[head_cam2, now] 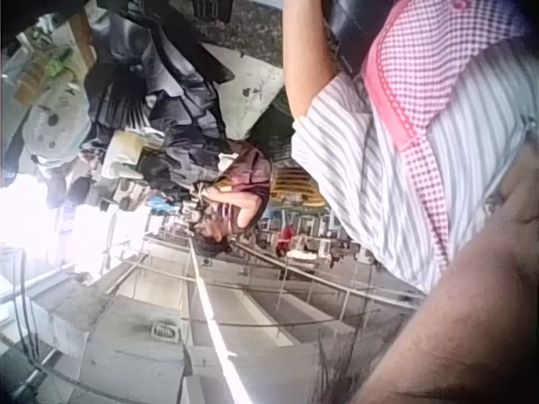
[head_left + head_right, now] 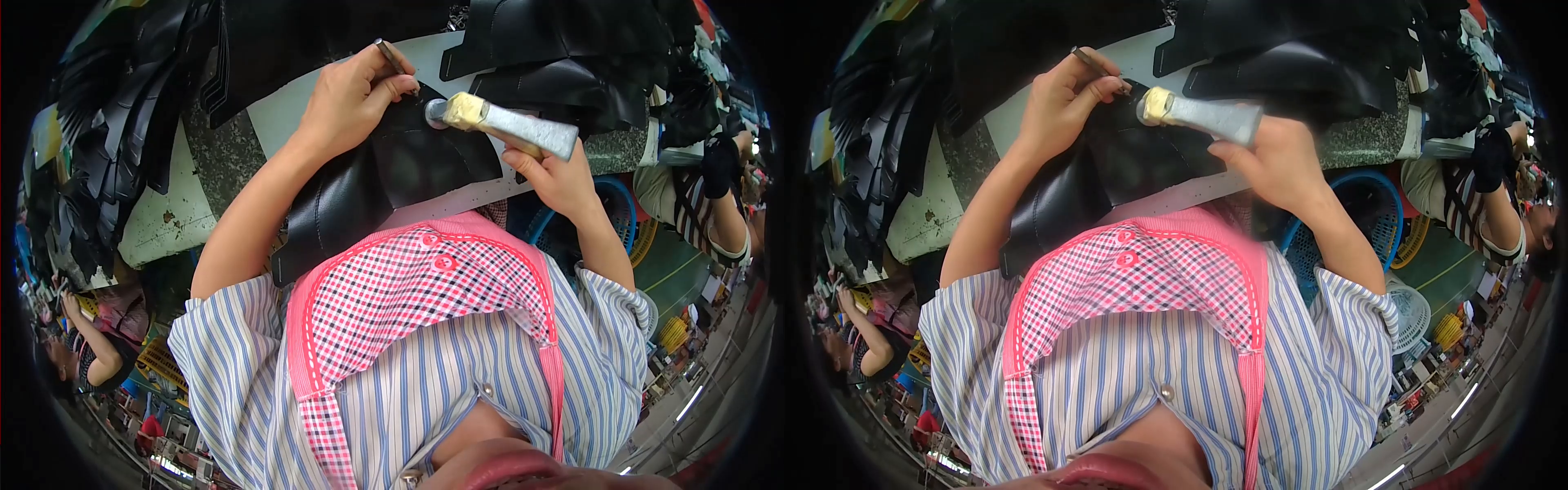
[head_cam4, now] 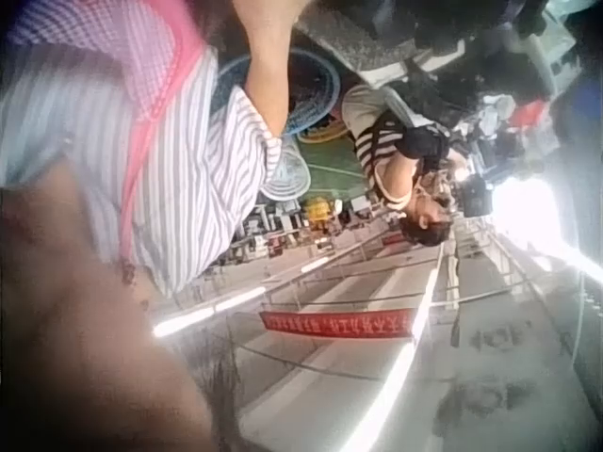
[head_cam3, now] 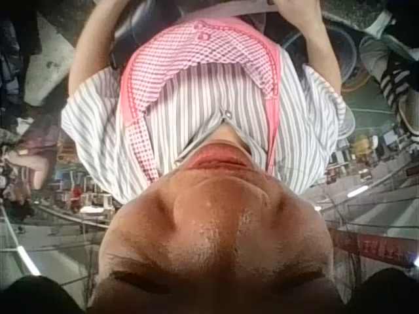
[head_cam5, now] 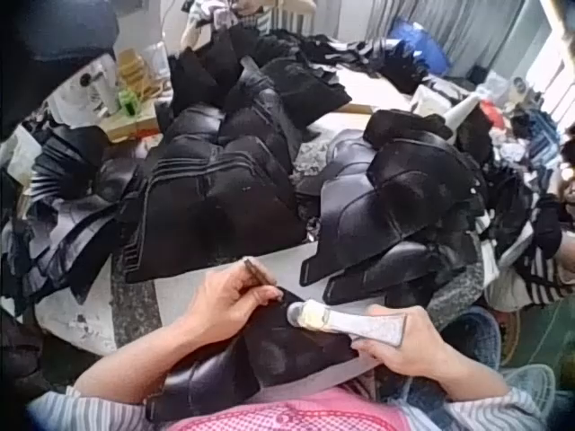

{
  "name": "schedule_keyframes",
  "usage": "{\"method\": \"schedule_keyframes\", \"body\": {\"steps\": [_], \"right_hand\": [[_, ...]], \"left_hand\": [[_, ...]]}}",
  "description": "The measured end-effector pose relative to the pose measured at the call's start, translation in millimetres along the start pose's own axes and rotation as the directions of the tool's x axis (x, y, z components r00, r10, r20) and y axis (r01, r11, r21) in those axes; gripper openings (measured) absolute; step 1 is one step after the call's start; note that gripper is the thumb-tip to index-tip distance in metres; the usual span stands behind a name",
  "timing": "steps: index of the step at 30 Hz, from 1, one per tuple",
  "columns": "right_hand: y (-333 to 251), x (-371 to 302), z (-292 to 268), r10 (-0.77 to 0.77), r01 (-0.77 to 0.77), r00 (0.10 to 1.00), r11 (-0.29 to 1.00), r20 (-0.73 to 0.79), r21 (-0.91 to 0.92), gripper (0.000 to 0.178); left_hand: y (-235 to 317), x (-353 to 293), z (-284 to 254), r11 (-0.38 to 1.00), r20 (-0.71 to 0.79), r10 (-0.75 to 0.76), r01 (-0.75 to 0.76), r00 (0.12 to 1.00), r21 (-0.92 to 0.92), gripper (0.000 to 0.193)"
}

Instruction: Assembling and hammering leather shoe components at a factory workbench.

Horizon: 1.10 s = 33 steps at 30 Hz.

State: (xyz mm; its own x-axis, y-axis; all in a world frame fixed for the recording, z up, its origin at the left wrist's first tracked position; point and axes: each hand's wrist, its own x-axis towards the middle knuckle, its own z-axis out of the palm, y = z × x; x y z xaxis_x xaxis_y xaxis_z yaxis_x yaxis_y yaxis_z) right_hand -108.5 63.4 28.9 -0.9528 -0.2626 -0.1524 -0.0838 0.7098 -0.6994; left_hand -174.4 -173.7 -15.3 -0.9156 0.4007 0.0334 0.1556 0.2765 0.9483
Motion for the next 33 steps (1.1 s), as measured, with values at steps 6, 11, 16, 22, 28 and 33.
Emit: {"method": "schedule_keyframes", "body": {"steps": [6, 11, 16, 22, 28, 33], "right_hand": [[-33, 9, -64, -0.165, 0.271, 0.912, 0.929, -0.374, 0.251, 0.019], [-52, 25, -83, -0.469, 0.662, 0.709, 0.699, -0.526, 0.269, 0.035], [-55, 22, -61, -0.413, 0.589, 0.763, 0.761, -0.497, 0.271, 0.03], [-44, 22, -53, -0.105, 0.099, 0.994, 0.987, -0.043, -0.124, 0.016], [-60, 13, -72, -0.206, 0.336, 0.911, 0.873, -0.358, 0.353, 0.012], [-68, 37, -54, -0.033, 0.063, 0.979, 0.988, 0.2, -0.145, 0.016]], "left_hand": [[2, 4, -1, 1.0, 0.005, -0.005, 0.004, 1.0, 0.023, 0.008], [1, 5, -1, 0.999, 0.06, -0.04, 0.04, 0.997, 0.001, 0.007], [4, 7, 7, 0.781, 0.165, 0.455, -0.482, 0.875, 0.397, 0.006], [6, 2, 1, 0.98, 0.135, 0.006, -0.033, 0.991, 0.198, 0.006], [13, 10, 0, 0.999, 0.194, -0.015, 0.005, 0.981, 0.051, 0.005], [2, -1, -1, 0.836, 0.163, 0.297, -0.338, 0.941, 0.431, 0.007]]}}
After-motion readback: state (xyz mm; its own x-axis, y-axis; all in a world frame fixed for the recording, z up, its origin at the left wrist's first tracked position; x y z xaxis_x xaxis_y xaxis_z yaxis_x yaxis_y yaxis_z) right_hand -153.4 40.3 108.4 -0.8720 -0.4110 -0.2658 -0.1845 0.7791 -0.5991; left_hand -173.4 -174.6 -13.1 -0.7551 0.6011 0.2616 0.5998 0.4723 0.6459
